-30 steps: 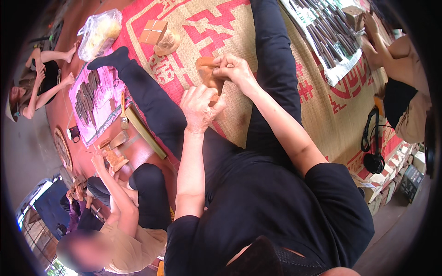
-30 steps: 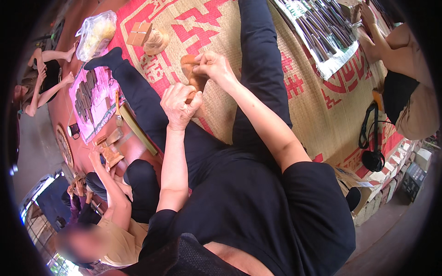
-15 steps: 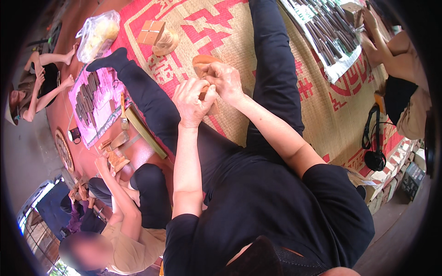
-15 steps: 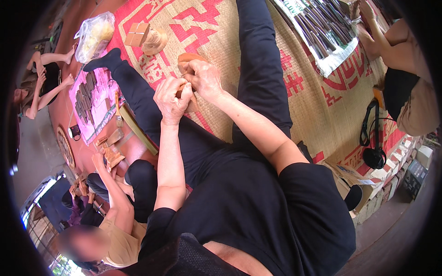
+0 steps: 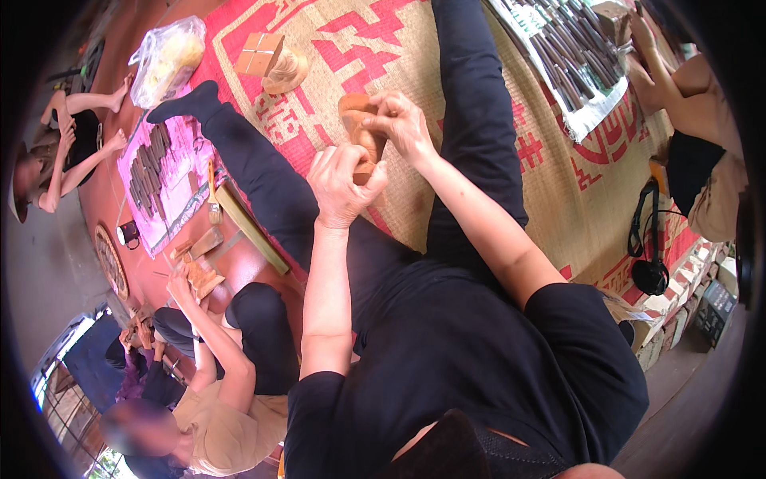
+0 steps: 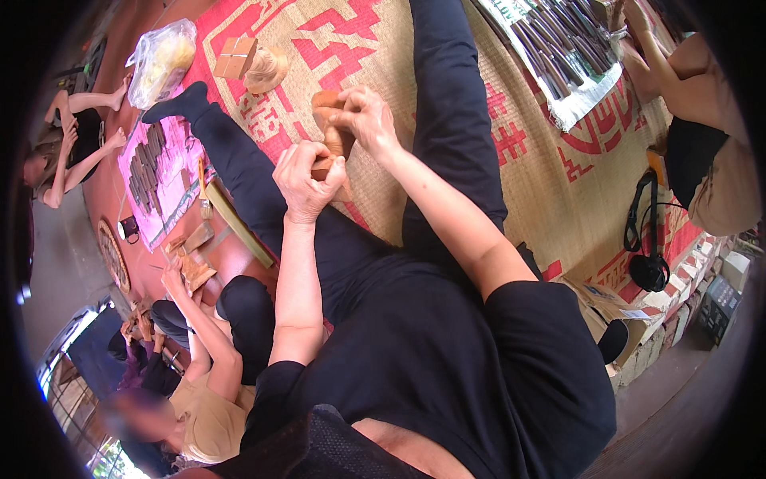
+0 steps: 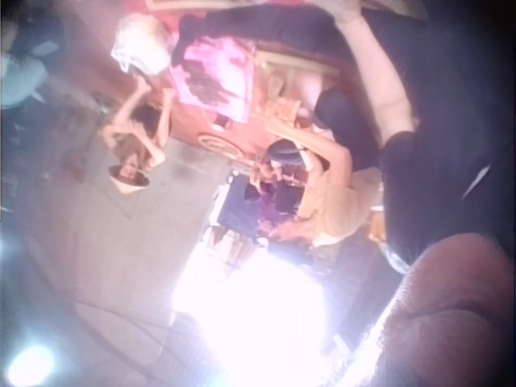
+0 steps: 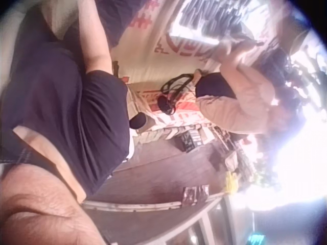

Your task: The person sits on a mat and carves a small wooden block using a chisel and mallet. They repeatedly strike the chisel to shape the wood, occasionally rotating the block to work on different sides.

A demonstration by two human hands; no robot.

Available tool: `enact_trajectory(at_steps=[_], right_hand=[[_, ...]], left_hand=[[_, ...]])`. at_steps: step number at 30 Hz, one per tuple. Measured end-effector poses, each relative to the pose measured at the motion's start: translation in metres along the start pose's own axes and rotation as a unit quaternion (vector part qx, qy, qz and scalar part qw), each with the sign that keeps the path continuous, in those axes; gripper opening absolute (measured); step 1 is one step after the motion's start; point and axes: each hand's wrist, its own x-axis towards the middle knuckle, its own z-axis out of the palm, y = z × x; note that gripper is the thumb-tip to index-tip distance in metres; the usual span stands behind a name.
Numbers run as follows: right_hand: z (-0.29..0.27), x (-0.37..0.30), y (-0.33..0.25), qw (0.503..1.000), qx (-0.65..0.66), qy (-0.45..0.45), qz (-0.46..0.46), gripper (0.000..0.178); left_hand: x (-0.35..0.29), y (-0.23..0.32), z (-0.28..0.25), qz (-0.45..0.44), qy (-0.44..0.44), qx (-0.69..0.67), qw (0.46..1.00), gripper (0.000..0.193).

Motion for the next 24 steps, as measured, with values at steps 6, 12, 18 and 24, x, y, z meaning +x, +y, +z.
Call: enact_trajectory(at_steps=[6,12,18,24], right_hand=[[-0.005,0.006,-0.002,0.996,0.067,-0.013,0.058,0.026],[0.005,-0.003,-0.009,0.996,-0.06,-0.016,-0.057,0.023],[-0.004,0.018,-0.004,0.999,-0.022,-0.021,-0.021,0.023],[0.005,-0.004,-0.02,0.99,-0.107,-0.059,-0.072,0.021]], left_hand=[[-0.003,0.002,-0.004,-0.001,-0.019,0.005,1.0,0.022],[-0.003,0.002,-0.005,-0.001,-0.018,0.005,1.0,0.022],[-0.006,0.002,-0.002,0.011,-0.019,0.012,1.0,0.023],[-0.004,-0.001,-0.003,0.013,-0.007,0.002,1.0,0.024]])
